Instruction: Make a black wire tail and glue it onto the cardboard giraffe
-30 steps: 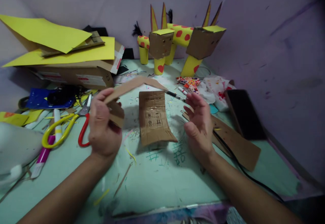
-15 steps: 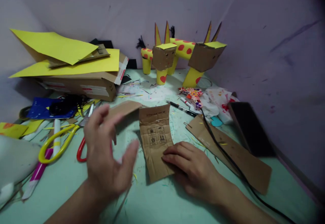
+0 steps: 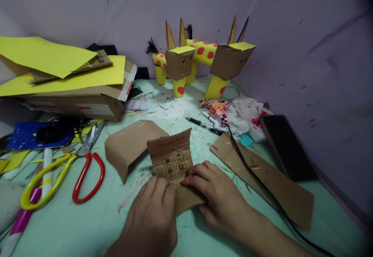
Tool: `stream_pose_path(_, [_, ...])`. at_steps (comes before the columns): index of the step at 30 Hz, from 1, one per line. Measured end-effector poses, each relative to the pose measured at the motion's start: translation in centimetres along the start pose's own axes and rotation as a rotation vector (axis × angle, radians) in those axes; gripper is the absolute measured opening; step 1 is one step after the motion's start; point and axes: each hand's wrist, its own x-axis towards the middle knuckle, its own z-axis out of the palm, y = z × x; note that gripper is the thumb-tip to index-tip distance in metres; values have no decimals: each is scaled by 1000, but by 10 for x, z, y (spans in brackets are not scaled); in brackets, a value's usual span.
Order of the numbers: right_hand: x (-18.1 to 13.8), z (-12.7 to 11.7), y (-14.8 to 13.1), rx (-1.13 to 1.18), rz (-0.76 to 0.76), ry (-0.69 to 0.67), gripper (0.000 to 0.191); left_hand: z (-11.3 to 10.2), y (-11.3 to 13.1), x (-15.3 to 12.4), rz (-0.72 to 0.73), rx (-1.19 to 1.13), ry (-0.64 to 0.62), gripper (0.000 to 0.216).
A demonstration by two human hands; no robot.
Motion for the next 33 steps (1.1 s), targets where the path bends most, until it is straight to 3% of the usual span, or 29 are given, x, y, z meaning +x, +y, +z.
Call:
stream_pose_path(5, [18,-4,4,-34,137,-40,11,-3,-13,15,-253,-136,-305,21])
stream_pose_path(7, [24,-4,7,-38,199,-45,12,-6,-18,25,-408,-183,-422,18])
stream_pose_path(10, [25,-4,10,-9,252,-51,21,-10,-21,35,-535,-259,-486,21])
stream_pose_path(15, [19,-3,4,-21,310,-97,23,-11,-14,33,-562,-324,-480,15])
stream_pose_path(19, [20,-14,0,-20,325,-173,18,-19,-18,29,-542,-410,-554,10])
stream_pose_path(20, [21,-20,0,44,330,-208,15,-24,-23,29,-523,-494,-590,10])
stream_pose_path(22, [25,-32,3,294,356,-280,30,-35,-34,29,-505,-710,-637,26])
stream_pose_path(24, [32,-42,7,567,427,-244,40,-45,-43,29,-557,-871,-577,36])
stream_pose_path(25, [37,-43,10,633,470,-149,38,-47,-46,30,-600,-897,-528,39])
stream_pose_path(28, [57,-35,18,520,548,261,37,-44,-46,34,-790,-704,-346,42])
stream_pose_path(29, [64,-29,21,467,544,309,45,-40,-44,35,-832,-576,-298,38])
stream_pose_path(31, [76,-17,27,474,511,230,61,-31,-40,38,-859,-387,-278,28])
stream_pose_path(33, [81,-8,32,522,450,111,53,-23,-37,40,-860,-332,-270,24])
